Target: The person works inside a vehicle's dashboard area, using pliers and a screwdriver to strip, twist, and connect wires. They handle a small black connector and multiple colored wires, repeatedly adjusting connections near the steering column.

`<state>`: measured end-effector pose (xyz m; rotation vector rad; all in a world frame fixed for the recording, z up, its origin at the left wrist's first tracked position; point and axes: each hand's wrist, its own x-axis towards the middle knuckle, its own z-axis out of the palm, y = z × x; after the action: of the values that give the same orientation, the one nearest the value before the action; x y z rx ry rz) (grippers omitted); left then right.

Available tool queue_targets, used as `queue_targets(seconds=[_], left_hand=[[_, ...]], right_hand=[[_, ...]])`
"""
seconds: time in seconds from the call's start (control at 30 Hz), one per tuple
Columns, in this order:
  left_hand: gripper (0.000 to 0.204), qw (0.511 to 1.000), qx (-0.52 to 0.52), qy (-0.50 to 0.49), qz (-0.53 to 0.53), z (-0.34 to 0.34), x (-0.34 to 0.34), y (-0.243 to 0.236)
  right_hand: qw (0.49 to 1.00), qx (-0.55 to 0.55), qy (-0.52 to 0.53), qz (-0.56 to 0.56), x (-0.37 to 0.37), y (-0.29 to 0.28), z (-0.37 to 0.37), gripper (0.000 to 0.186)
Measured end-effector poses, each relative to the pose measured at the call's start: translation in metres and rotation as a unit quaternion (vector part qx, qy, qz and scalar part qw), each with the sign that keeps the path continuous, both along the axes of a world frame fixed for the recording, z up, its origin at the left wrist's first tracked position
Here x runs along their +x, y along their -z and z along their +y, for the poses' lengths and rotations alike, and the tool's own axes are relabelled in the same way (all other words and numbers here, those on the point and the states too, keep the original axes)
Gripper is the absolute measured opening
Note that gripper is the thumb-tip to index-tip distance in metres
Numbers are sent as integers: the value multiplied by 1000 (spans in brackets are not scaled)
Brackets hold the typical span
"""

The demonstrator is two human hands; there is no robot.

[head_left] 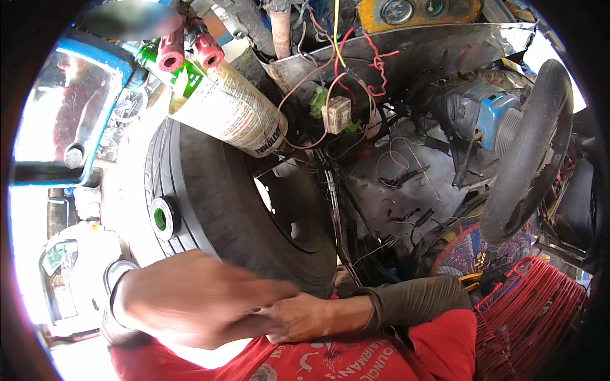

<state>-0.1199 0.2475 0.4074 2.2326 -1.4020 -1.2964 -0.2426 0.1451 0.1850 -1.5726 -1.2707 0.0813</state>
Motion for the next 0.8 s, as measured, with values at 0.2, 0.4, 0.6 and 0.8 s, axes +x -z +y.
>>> queue_targets(seconds=[0.2, 0.4, 0.6, 0.8], left_hand=[[46, 820, -330, -464, 53, 121, -68, 15], [56, 729, -247, -515, -378, 180, -107, 14], [41, 712, -250, -418, -507, 168, -19, 13], [41, 758, -207, -505, -356, 168, 37, 62]], right_hand=[[943, 66, 64, -320, 39, -31, -22, 27], [932, 177, 240, -209, 104, -86, -4, 27], [916, 131, 349, -150, 188, -119, 40, 26], [910, 65, 371, -174, 202, -105, 57, 26]])
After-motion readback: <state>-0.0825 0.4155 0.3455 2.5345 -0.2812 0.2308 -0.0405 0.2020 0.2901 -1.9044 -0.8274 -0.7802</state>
